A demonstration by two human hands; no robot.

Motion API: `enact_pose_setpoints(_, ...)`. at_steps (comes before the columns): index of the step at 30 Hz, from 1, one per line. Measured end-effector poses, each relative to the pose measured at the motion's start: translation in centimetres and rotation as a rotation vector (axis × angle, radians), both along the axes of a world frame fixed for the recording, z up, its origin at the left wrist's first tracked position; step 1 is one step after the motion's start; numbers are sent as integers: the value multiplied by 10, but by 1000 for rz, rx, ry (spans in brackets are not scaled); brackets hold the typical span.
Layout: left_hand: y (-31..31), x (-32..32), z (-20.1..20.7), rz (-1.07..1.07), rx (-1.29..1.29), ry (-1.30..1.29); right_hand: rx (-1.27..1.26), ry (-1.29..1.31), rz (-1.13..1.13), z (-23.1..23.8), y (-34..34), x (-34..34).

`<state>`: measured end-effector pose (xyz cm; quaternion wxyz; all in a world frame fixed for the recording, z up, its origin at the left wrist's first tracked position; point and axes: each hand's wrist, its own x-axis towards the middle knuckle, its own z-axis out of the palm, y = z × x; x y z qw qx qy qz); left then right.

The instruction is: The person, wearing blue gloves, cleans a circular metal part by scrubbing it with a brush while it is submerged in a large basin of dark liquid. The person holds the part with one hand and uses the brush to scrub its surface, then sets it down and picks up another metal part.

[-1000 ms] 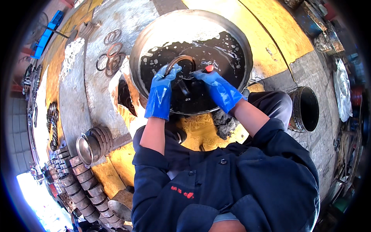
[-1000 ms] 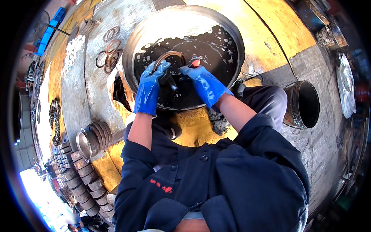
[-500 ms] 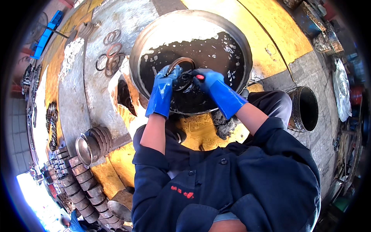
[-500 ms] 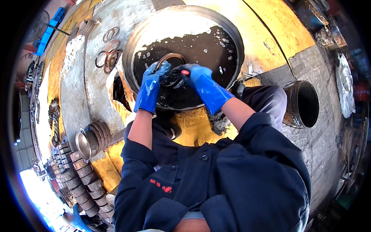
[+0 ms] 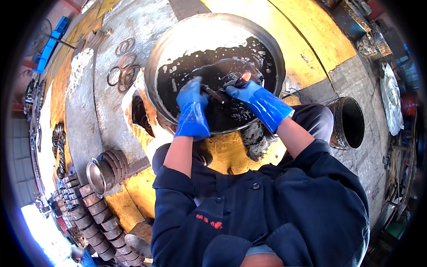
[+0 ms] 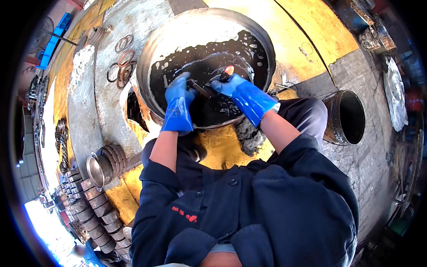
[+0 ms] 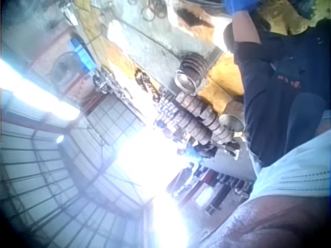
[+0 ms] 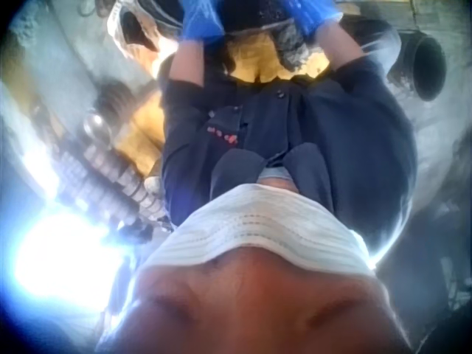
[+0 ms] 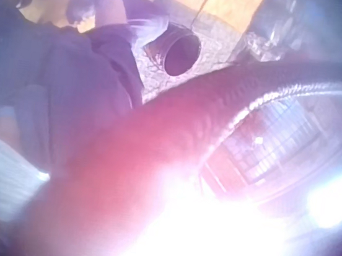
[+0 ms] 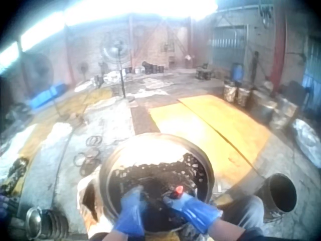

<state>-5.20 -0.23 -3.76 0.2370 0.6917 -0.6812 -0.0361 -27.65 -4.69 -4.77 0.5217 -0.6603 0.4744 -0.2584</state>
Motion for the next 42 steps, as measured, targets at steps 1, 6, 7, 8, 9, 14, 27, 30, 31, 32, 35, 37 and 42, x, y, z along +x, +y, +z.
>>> enact_pose_setpoints(1,3,0,7,163,130,78,4,-4,-3,-2,2,5)
enact_pose_setpoints(6,24,3,39,169,551,1495,162,-106,99,2,21,35)
enact_pose_setpoints(7,27,-3,52,94,545,1452,111,-196,156,0,24,39)
enact_pose_setpoints(8,30,-1,59,27,533,1411,74,-205,195,3,29,49)
enact_pose_setpoints(9,21,15,24,30,505,1294,44,-84,173,6,37,55)
enact_pose_setpoints(14,20,22,11,144,548,907,-21,331,139,10,35,41)
enact_pose_setpoints(27,19,3,39,-36,551,1381,-13,-257,-275,11,-23,33)
enact_pose_setpoints(30,23,8,38,-14,482,1408,134,-164,-488,-6,-17,22)
enact_pose_setpoints(31,24,10,33,-1,463,1421,257,-267,-483,-5,-14,24)
enact_pose_setpoints(32,25,12,28,11,445,1433,380,-369,-478,-3,-11,25)
enact_pose_setpoints(35,28,16,18,74,470,1480,218,251,-440,32,2,32)
enact_pose_setpoints(37,25,12,25,88,521,1489,260,0,-525,29,-2,35)
enact_pose_setpoints(42,37,28,27,184,529,1678,743,-1104,-285,71,26,65)
